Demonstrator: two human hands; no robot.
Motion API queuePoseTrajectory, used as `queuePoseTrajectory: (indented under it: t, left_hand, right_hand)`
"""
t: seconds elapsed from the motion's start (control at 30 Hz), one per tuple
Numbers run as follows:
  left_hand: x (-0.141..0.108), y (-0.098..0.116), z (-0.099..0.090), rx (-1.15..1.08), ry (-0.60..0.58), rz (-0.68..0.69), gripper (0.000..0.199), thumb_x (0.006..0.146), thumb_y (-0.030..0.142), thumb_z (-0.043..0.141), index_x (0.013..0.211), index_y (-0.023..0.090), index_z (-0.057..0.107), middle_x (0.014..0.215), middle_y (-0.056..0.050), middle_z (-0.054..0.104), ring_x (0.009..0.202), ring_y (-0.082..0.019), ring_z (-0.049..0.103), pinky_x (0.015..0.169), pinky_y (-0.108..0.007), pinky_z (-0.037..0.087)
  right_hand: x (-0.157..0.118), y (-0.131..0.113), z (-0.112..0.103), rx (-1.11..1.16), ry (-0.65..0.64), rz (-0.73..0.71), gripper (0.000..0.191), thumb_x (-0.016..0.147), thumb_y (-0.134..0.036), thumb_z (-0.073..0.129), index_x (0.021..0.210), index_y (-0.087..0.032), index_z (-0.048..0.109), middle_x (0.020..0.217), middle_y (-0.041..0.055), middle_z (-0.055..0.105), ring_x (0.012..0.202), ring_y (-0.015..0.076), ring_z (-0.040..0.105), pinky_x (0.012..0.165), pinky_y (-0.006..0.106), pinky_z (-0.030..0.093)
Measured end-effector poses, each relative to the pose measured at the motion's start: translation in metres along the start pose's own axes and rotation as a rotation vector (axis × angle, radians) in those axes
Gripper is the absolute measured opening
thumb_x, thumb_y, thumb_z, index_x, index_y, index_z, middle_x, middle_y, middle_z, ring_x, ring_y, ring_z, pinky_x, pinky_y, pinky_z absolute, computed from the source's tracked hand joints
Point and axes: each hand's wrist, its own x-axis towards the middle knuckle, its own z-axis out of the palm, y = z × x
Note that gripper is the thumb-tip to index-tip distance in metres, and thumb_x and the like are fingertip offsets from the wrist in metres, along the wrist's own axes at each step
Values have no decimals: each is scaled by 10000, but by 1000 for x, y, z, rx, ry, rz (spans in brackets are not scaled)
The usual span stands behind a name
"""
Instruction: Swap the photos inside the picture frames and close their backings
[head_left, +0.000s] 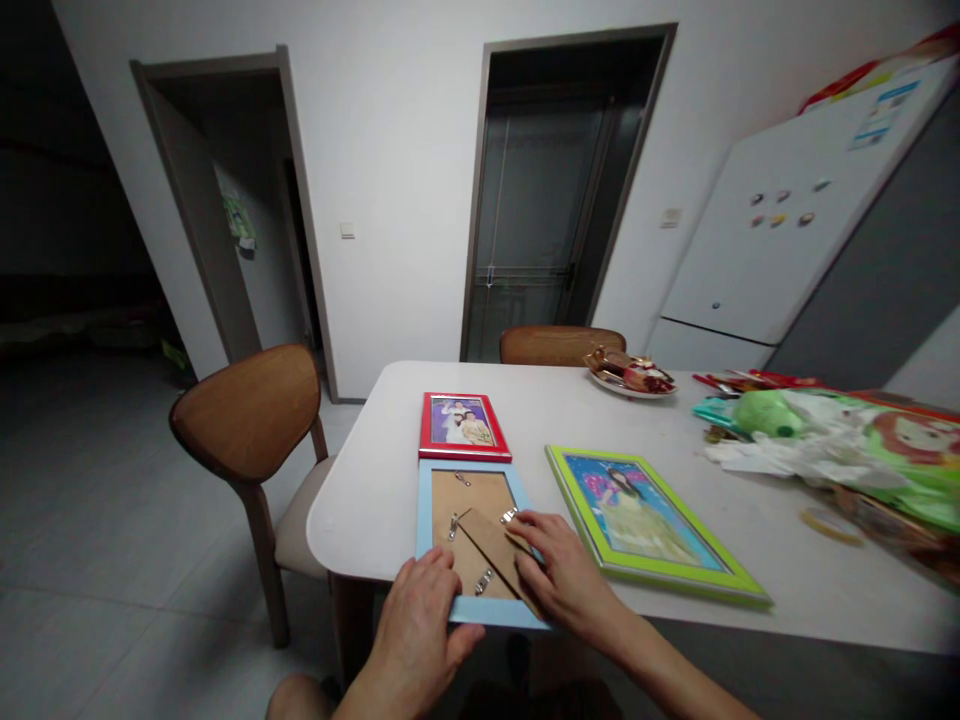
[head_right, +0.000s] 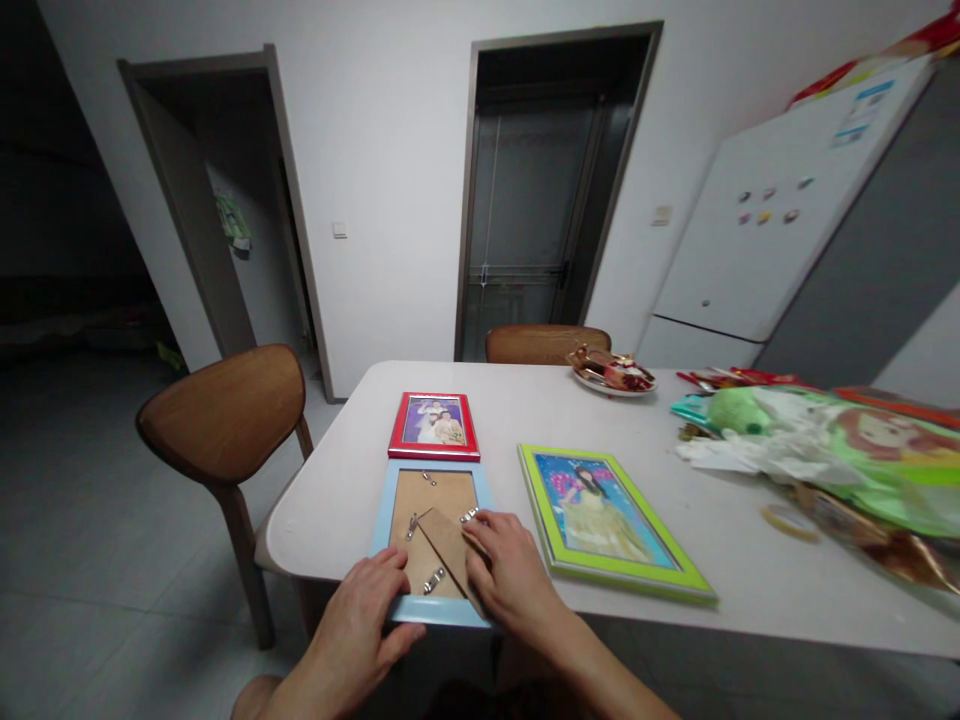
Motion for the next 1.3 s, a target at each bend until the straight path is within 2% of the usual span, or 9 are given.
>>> queuePoseTrajectory:
  t: [0.17,0.37,0.5,0.6,0.7,0.87,1.03,1.2,1.3]
  left_hand:
    - [2,2,-2,40,-25,-28,231,679,217,605,893,152,547,1197,-119,501,1136,-247,414,961,-445,308]
    - [0,3,-1,39,-15,-33,245,683,220,605,913,160,545,1192,-111,508,1134,-240,419,959,-436,312]
    - [-1,4,-2,33,-9,-26,241,687,228,605,912,167,545,1188,-102,512,1130,-234,425,961,-422,315]
    - [0,4,-3,30,-7,-29,238,679,231,613,900,169,552,1186,-101,515,1120,-241,435,954,-424,327]
    - [1,2,-1,35,-4,-23,238,672,228,620,893,163,557,1181,-106,518,1118,-251,436,949,-434,335]
    - [2,-2,4,67,3,2,284,668,213,620,938,151,555,1171,-121,522,1111,-258,443,945,-444,344]
    - [3,-5,6,70,-7,7,408,662,215,626,1043,117,520,1178,-149,510,1116,-264,437,951,-434,344]
    - [3,-4,5,35,-6,2,505,652,203,634,1115,81,474,1167,-161,517,1111,-260,441,957,-420,341]
    - [3,-3,4,22,9,7,521,643,201,642,1120,79,471,1161,-160,521,1106,-261,446,954,-418,347]
  right_hand:
    - [19,7,2,-183,-32,87,327,775,-241,369,1030,-200,569,1087,102,494,937,216,454,809,340,349]
    - [21,4,2,-134,-49,56,297,797,-216,336,931,-143,591,1028,106,487,929,187,455,815,284,343]
    - [18,5,0,-138,-49,36,298,816,-245,323,849,-137,599,1004,107,503,909,184,465,814,289,340]
    - [19,-3,-1,-175,-13,37,283,802,-266,368,944,-147,581,1061,115,499,961,215,439,820,326,325]
    - [24,-20,4,-113,-44,-31,293,809,-249,365,1029,-183,548,1056,92,517,954,202,437,799,319,324]
    - [37,-45,19,-57,-112,-159,246,811,-208,375,951,-204,577,926,65,548,886,177,432,761,293,307]
    - [42,-48,25,-46,-156,-231,209,798,-213,420,929,-229,582,921,49,537,896,177,402,745,292,280]
    - [40,-51,23,-11,-176,-244,172,796,-197,424,808,-217,595,922,37,527,909,171,394,747,291,271]
    - [40,-50,23,16,-159,-253,178,783,-182,432,851,-217,593,939,43,531,920,178,405,763,302,287]
